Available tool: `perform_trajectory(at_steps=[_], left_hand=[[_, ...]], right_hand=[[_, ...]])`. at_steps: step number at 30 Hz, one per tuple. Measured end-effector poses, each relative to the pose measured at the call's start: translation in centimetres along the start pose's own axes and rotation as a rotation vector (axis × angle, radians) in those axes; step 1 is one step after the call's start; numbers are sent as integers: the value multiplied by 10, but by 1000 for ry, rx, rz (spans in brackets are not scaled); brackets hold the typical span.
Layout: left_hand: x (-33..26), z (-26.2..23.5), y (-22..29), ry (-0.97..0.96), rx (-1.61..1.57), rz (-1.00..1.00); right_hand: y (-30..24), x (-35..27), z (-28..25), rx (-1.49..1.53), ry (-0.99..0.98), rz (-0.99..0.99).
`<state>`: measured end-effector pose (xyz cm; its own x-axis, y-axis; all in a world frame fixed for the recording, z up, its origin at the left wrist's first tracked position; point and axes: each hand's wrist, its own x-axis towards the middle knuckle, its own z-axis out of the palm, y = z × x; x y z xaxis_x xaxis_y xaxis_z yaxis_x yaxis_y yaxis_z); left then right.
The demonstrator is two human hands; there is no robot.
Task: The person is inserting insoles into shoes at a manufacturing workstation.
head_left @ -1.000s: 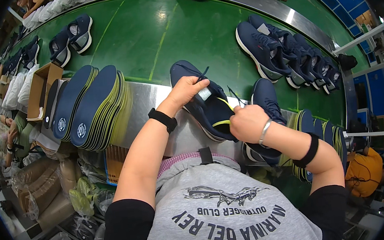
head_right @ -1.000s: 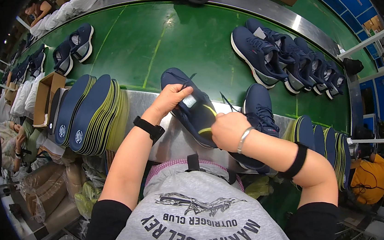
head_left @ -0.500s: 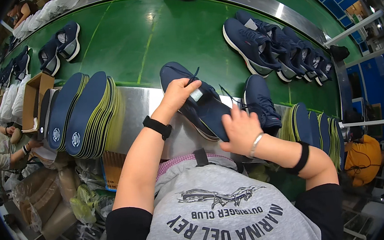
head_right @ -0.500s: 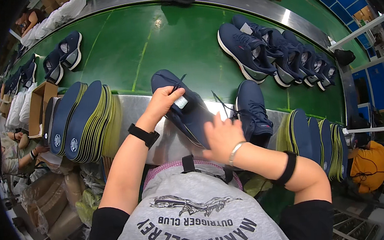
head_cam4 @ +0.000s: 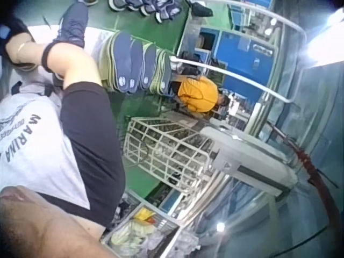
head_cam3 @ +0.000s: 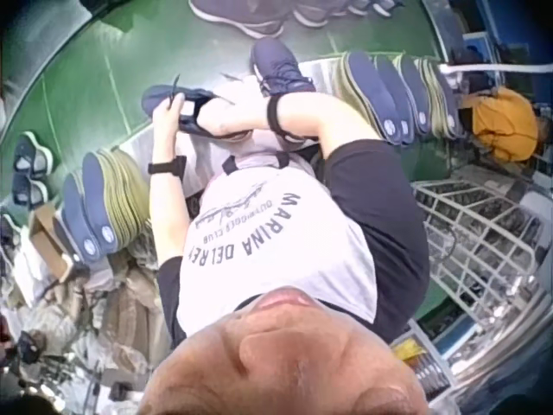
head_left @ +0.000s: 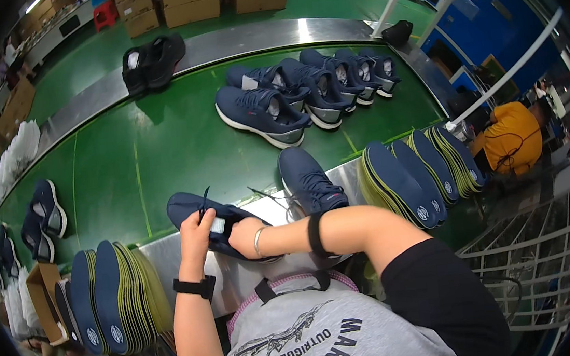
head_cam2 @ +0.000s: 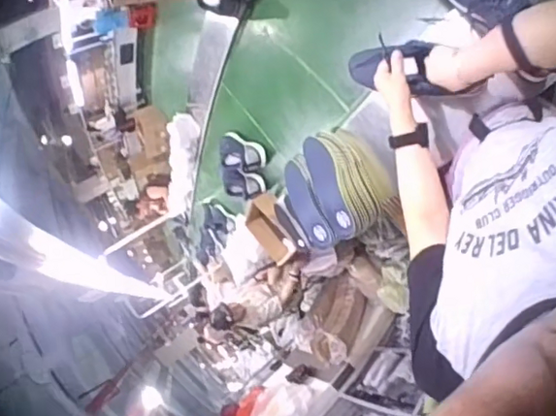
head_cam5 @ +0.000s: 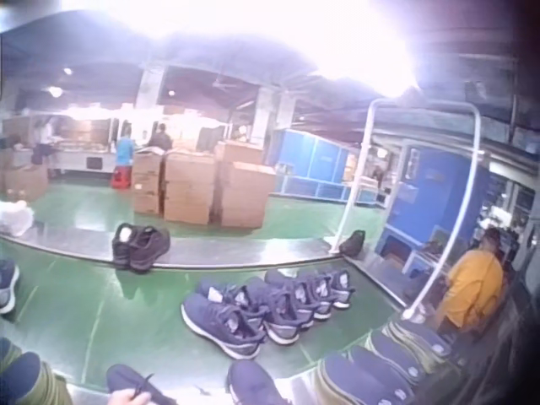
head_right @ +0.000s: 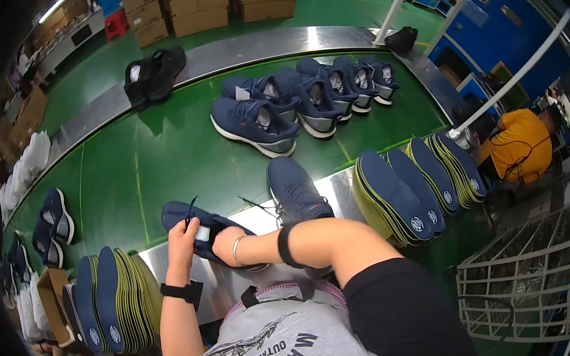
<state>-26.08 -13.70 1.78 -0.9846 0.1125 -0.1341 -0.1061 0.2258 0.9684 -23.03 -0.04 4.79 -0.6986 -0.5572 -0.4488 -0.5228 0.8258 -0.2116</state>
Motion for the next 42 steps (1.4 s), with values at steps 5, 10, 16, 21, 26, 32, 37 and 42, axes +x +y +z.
perform_trajectory(at_steps=[5,10,16,21,26,32,37,42], left_hand=[[-9,-2,6,-4,-140,-62],[-6,-1,14,35,149,18],[-4,-4,9,39,74,25],[-3,-9,0,50,-59,-3],[1,-14,-1,30,54,-3],[-3,-7,-6,22,-113,-29],[-17,-2,9,26,-93,-58],[-42,14,17,180,191,175]], right_hand=[[-6,18,-3,-105,-404,-16],[-9,12,1,-188,-353,59],[-1,12,12,-177,-228,102],[-4,-23,-29,-235,-463,-195],[4,-20,-22,-161,-666,-190],[9,-17,11,-100,11,-246],[-22,-5,0,-89,-286,117],[-15,-4,14,-63,-248,127]])
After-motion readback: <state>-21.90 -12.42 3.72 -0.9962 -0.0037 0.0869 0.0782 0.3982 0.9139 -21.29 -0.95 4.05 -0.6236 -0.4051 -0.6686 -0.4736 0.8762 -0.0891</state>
